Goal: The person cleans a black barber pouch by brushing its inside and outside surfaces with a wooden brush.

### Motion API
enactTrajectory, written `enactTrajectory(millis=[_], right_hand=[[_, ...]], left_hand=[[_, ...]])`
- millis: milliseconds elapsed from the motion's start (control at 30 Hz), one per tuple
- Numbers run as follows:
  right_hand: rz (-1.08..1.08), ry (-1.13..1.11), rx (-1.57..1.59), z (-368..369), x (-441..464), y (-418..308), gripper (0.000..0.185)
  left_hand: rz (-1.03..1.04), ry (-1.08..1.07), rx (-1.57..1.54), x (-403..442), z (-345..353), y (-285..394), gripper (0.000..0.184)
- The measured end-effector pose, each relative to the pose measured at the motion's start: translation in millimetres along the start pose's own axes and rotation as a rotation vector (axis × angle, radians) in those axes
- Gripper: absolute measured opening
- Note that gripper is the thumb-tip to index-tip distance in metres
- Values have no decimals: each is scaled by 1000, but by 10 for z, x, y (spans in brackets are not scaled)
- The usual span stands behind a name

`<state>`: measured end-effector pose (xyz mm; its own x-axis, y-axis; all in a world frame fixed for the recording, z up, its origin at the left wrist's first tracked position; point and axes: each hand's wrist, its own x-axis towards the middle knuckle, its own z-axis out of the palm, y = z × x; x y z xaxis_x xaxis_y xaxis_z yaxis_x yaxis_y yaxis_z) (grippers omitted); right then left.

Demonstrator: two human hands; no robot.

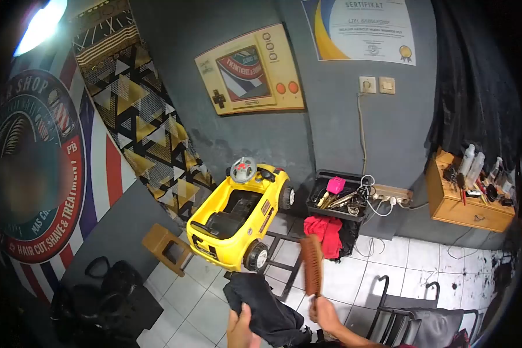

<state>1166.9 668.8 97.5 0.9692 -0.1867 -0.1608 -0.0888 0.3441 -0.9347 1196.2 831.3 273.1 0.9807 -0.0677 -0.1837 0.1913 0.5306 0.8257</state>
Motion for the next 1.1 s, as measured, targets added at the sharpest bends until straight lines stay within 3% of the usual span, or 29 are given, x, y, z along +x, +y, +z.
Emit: enactTrajectory(millis=[67,100,233,300,333,367,433,467,500,600,633,667,767,800,833,900,967,1033,1067,1100], right_hand=[[-375,-156,-478,229,-26,-415,36],[-507,-264,-525,292,-3,-431,29],[-294,-349,-622,144,159,87,22],[-54,-339,-829,-135,224,581,39],[41,-342,-986,-374,310,1081,48],[-84,-353,-1060,-772,414,2117,40],[209,-416,-1217,-1037,250,2074,38],[319,-423,-1243,-1148,193,2096,37],[392,-416,-1251,-1226,112,2093,36],[501,-337,-1225,-1371,-133,1902,33],[511,-300,-1206,-1385,-199,1821,32],[515,-261,-1187,-1392,-257,1719,31],[493,-130,-1104,-1277,-319,1129,29],[431,-90,-1073,-1162,-321,824,28],[291,-56,-1037,-1026,-336,487,27],[-286,-49,-808,-605,-412,-283,33],[-174,-151,-579,-302,-426,-555,30],[-328,-181,-589,-55,-356,-431,28],[-275,-220,-502,12,-333,-367,28],[-222,-262,-412,39,-301,-270,28]], left_hand=[[11,-121,-22,28,21,-109,38],[8,-136,29,51,-9,-204,42],[47,-169,25,4,-7,-139,46],[72,-171,39,5,-23,-75,47],[44,-208,-15,-16,14,-17,46],[17,-252,-73,-23,76,19,45],[76,-317,-80,-37,174,5,45],[44,-230,-35,-56,143,-4,41],[11,-137,14,-46,79,-26,38],[68,-250,14,59,-72,-87,45],[60,-241,10,92,-116,-68,46],[-76,-116,-139,157,-75,-24,46],[15,-117,-142,105,-68,13,47],[-41,-85,-167,42,52,107,48],[-47,-239,-212,207,-152,-68,49],[-201,-84,-178,247,-188,-221,49],[-227,-150,-101,208,-94,-279,50],[-251,-177,-58,94,131,-145,51],[-149,-342,-65,178,-36,-267,50],[-181,-277,-100,118,64,-147,48]])
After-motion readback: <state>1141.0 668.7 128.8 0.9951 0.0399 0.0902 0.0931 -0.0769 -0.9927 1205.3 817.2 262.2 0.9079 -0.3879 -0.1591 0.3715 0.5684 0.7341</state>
